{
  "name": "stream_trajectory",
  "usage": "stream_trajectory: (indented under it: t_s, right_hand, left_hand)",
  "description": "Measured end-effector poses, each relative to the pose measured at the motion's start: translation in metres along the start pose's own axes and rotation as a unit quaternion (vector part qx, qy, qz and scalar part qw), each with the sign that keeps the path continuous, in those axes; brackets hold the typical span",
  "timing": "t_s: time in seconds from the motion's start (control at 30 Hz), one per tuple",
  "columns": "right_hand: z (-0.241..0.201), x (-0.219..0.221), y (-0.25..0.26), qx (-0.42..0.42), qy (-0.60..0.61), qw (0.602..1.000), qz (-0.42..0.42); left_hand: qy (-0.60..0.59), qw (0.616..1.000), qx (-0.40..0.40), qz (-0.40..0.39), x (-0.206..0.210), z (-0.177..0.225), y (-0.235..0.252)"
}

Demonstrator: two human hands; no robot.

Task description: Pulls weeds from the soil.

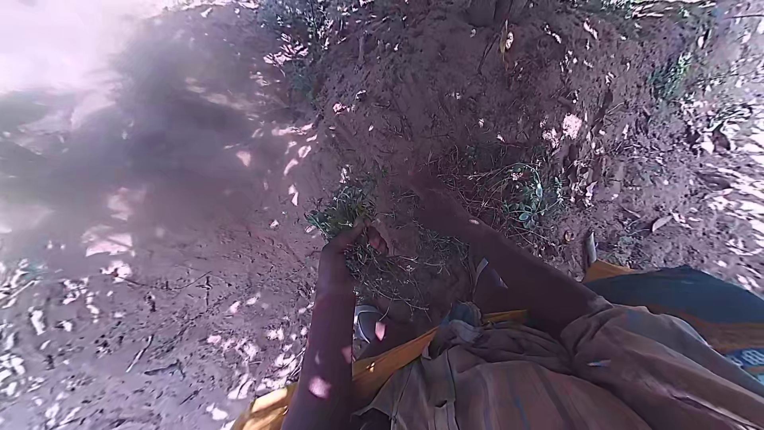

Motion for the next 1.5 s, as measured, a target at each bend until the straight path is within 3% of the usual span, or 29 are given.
stream_trajectory:
  t_s: [0.1,0.2,0.33,0.43,0.57,0.7,0.8,0.87,0.97,1.07,1.2,1.27,1.33,1.43,1.5]
  right_hand:
    - [0.03,-0.005,0.003,0.06,-0.023,0.998,0.008]
    - [0.061,-0.009,0.002,0.136,-0.075,0.988,0.018]
    - [0.069,0.003,-0.005,0.117,-0.172,0.977,0.036]
    - [0.068,0.025,0.003,0.073,-0.253,0.964,0.024]
    - [0.079,0.034,0.001,0.146,-0.277,0.949,-0.048]
    - [0.091,0.002,-0.001,0.204,-0.196,0.958,0.048]
    - [0.079,-0.032,0.004,0.191,-0.133,0.963,0.132]
    - [0.06,-0.045,0.008,0.161,-0.13,0.969,0.133]
    - [0.044,-0.031,0.007,0.172,-0.133,0.976,-0.024]
    - [0.046,0.014,-0.004,0.169,-0.186,0.949,-0.192]
    - [0.052,0.061,-0.017,0.198,-0.292,0.891,-0.285]
    - [0.055,0.058,-0.017,0.204,-0.257,0.907,-0.264]
    - [0.056,0.034,-0.007,0.191,-0.165,0.952,-0.173]
    - [0.048,-0.009,0.007,0.165,-0.111,0.978,-0.07]
    - [0.048,-0.013,0.007,0.153,-0.097,0.98,-0.076]
  left_hand:
    - [-0.027,0.998,0.018,0.05,-0.008,-0.001,0.003]
    - [-0.024,0.986,0.025,0.163,-0.013,0.005,-0.002]
    - [0.002,0.969,0.003,0.248,-0.027,0.002,-0.001]
    - [0.045,0.964,-0.012,0.261,-0.034,-0.003,0.001]
    - [0.052,0.958,-0.025,0.282,-0.038,-0.002,-0.003]
    - [0.018,0.964,-0.013,0.264,-0.039,0.0,-0.003]
    - [0.01,0.958,0.005,0.286,-0.042,0.005,-0.004]
    - [0.014,0.953,0.016,0.303,-0.048,0.009,-0.005]
    - [0.009,0.951,0.02,0.309,-0.053,0.013,-0.008]
    - [-0.003,0.953,0.018,0.303,-0.054,0.011,-0.007]
    - [0.007,0.953,0.023,0.302,-0.053,0.012,-0.006]
    - [0.01,0.952,0.019,0.306,-0.051,0.013,-0.007]
    - [0.004,0.951,0.02,0.307,-0.05,0.014,-0.007]
    - [-0.003,0.953,0.022,0.303,-0.049,0.01,-0.005]
    - [0.004,0.952,0.017,0.307,-0.048,0.01,-0.005]
Point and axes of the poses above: each hand's wrist, its own y-axis towards the middle knuckle, its own x-axis out of the palm, z = x × y, the point moved 7 cm from there along y, towards the middle knuckle, and after that the axes turned 2 degrees about x, right-handed, at the moved point
